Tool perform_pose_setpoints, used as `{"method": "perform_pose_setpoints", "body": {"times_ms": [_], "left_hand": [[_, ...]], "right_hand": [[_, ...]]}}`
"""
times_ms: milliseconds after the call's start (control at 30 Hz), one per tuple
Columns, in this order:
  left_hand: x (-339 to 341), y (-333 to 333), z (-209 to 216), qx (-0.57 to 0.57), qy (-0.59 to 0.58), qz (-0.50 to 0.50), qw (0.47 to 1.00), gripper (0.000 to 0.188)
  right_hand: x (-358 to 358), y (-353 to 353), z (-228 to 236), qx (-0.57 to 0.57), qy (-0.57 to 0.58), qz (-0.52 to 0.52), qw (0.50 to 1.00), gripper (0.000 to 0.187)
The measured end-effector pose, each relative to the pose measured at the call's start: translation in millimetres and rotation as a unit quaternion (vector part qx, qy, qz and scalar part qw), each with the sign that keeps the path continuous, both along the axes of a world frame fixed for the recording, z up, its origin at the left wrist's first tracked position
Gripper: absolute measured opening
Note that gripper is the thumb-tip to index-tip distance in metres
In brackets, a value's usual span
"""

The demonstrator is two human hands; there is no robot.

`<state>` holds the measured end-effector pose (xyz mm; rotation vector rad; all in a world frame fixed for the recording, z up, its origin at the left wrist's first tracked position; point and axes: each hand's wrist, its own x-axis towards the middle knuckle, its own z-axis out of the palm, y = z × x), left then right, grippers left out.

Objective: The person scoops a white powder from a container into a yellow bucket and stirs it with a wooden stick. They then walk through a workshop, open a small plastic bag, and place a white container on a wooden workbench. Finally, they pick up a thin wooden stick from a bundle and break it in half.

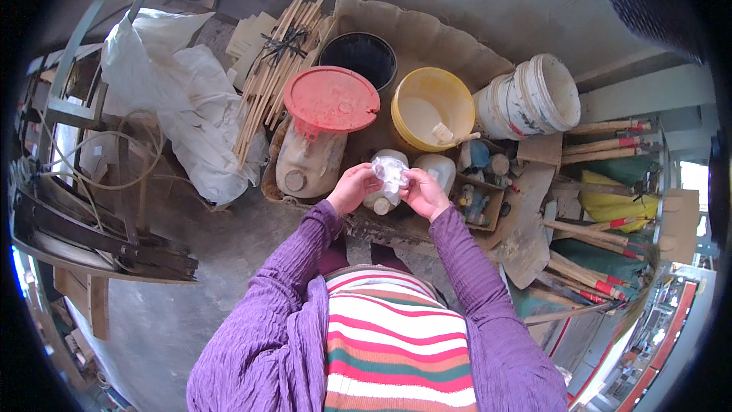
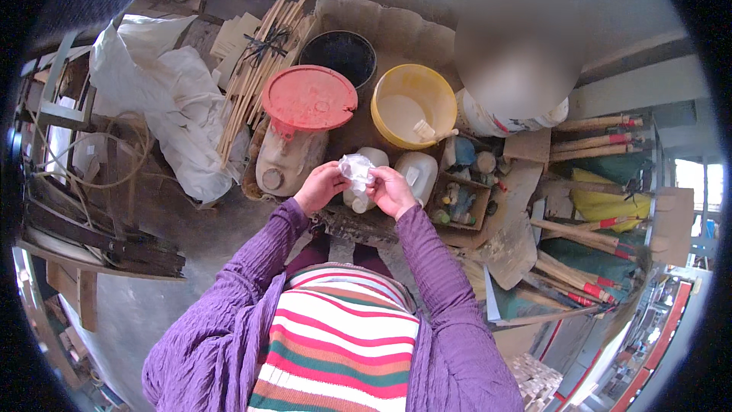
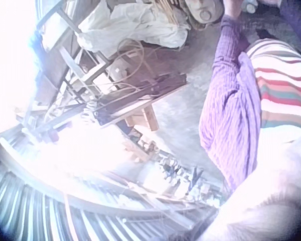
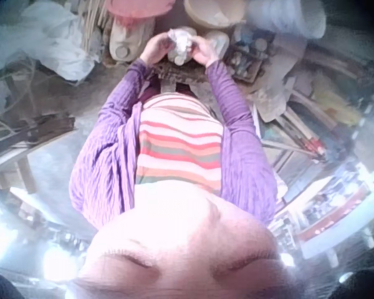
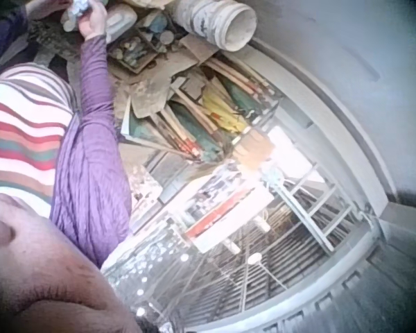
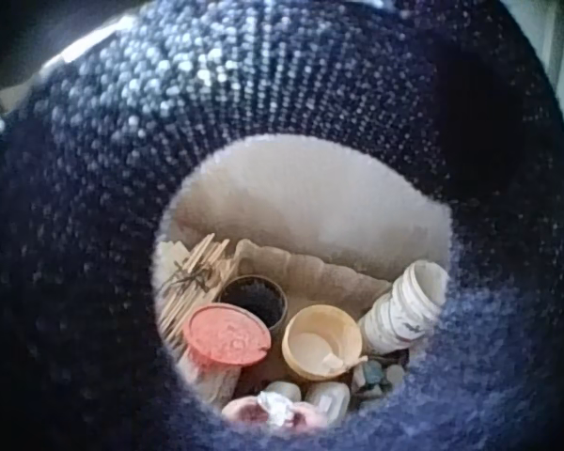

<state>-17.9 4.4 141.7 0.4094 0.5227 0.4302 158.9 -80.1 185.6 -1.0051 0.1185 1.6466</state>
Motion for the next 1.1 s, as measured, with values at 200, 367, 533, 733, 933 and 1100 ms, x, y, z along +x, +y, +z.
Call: {"method": "perform_pose_setpoints", "body": {"times_ms": [200,367,533,733,933,1100], "left_hand": [[-5,2,9,-0.079,0.053,-0.031,0.995,0.017],[-8,-4,-2,0.122,0.234,-0.038,0.964,0.015],[-14,-11,-7,0.309,0.327,-0.058,0.891,0.010],[-12,-20,7,0.224,0.202,-0.074,0.951,0.015],[-3,-7,13,0.157,0.246,-0.096,0.952,0.029],[-10,66,-50,-0.054,0.323,0.076,0.942,0.052]], "right_hand": [[-13,-7,2,-0.058,-0.001,0.036,0.998,0.003],[-3,-26,-18,-0.116,-0.173,0.065,0.976,0.003],[-10,-32,-46,-0.100,-0.220,-0.035,0.970,0.004],[-5,-24,-45,-0.043,-0.008,-0.139,0.989,0.010],[-2,-46,-48,-0.071,-0.066,-0.040,0.994,0.011],[3,-66,-29,-0.082,-0.084,-0.054,0.992,0.011]]}}
